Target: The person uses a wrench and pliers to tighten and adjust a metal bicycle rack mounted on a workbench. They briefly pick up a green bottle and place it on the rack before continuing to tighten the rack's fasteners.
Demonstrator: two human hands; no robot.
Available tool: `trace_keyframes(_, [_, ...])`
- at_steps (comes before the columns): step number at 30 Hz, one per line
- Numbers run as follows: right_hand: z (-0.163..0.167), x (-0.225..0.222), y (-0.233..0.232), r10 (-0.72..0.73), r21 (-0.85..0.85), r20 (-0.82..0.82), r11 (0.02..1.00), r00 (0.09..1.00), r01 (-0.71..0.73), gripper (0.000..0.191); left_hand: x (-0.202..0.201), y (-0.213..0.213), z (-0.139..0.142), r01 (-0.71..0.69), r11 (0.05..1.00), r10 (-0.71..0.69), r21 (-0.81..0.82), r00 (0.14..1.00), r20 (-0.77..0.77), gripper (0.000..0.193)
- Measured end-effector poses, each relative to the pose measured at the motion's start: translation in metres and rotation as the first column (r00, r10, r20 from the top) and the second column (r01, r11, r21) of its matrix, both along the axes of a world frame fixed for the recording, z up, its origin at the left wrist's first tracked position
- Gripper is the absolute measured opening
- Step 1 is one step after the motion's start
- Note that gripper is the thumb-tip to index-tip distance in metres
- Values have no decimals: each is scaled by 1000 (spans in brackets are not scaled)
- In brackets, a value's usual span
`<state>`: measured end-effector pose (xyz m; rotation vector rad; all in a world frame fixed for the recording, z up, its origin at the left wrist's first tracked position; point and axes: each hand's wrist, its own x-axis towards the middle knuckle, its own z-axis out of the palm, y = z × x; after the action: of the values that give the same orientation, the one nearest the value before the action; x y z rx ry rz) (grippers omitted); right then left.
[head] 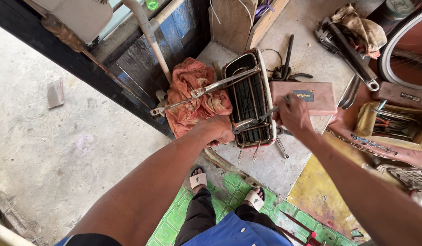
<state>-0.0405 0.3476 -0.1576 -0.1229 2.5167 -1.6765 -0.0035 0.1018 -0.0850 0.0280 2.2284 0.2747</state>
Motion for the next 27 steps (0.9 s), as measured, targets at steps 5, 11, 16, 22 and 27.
trace_keyframes(5, [-2, 37, -10, -179, -106, -36, 979, 983, 175, 40, -1, 0, 3, 0, 1000, 0, 20, 1000, -18, 18])
trace_keyframes(11, [1, 65, -23, -297, -279, 43, 913, 954, 297, 32, 0, 0, 4, -16, 1000, 16, 1, 1000, -13, 22])
trace_keyframes(16, [-7, 57, -20, -252, -237, 49, 937, 966, 257, 34, 0, -2, -3, -49, 998, 49, 38, 999, -6, 18])
trace_keyframes(22, [-28, 6, -11, -57, 380, -6, 923, 998, 55, 32, -3, -2, -10, -46, 998, 46, 37, 999, 11, 17])
trace_keyframes(27, [-16, -77, -43, 184, 651, 196, 710, 963, -268, 50, -2, 0, -16, -21, 999, 21, 31, 1000, 14, 18])
